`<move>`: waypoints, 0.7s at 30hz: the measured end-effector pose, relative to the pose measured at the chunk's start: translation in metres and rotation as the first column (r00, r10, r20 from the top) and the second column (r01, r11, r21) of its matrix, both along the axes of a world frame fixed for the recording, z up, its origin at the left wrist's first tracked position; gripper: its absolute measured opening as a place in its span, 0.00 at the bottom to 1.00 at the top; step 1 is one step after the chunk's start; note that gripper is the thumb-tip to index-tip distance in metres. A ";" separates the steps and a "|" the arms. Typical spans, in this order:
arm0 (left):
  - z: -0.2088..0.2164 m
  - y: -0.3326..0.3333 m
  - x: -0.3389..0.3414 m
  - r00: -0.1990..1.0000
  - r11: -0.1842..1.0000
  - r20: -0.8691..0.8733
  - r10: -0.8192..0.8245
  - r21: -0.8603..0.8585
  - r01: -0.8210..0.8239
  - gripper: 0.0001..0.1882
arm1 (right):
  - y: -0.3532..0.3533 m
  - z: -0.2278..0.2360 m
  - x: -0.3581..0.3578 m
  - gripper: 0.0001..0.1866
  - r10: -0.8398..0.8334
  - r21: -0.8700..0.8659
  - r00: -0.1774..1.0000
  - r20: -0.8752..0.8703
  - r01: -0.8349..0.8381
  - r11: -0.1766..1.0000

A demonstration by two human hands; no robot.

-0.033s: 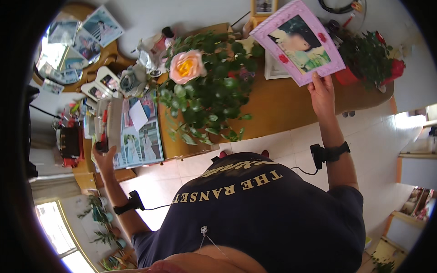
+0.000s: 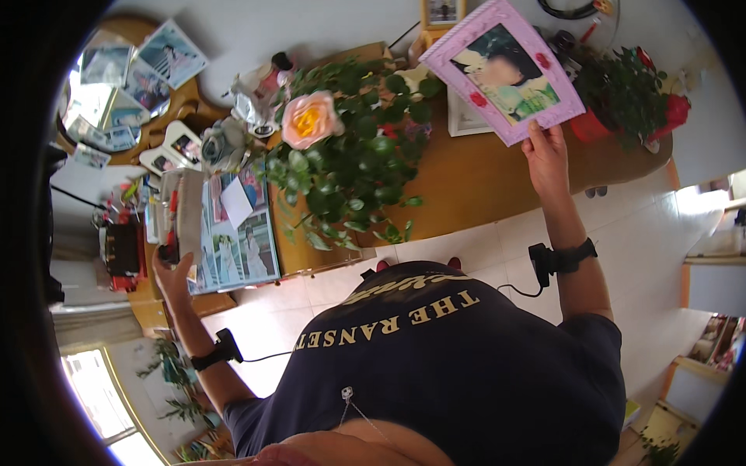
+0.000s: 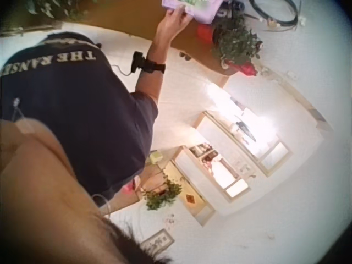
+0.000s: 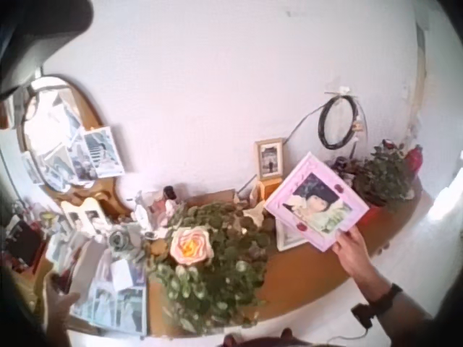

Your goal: The person assembles a pink photo frame by inserting a photograph and backing board, then places it on a table. They later handle a green frame and a small white object, moving between tables.

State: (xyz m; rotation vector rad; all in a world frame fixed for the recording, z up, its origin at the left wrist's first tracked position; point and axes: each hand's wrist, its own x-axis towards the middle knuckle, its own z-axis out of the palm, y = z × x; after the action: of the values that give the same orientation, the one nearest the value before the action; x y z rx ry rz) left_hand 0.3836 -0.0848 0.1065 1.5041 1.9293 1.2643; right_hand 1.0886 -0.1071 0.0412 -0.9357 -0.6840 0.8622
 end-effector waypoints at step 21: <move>0.206 0.047 0.205 0.900 0.902 0.060 -0.432 0.007 0.432 0.45 | 0.009 -0.029 0.069 0.13 0.122 -0.065 0.990 0.074 -0.117 0.991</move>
State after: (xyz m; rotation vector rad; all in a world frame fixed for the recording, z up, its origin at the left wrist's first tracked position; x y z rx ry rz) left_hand 0.5888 -0.0375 0.3125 1.7449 1.4447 1.0841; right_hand 1.1577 -0.0979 0.0127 -0.9944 -0.7909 0.9607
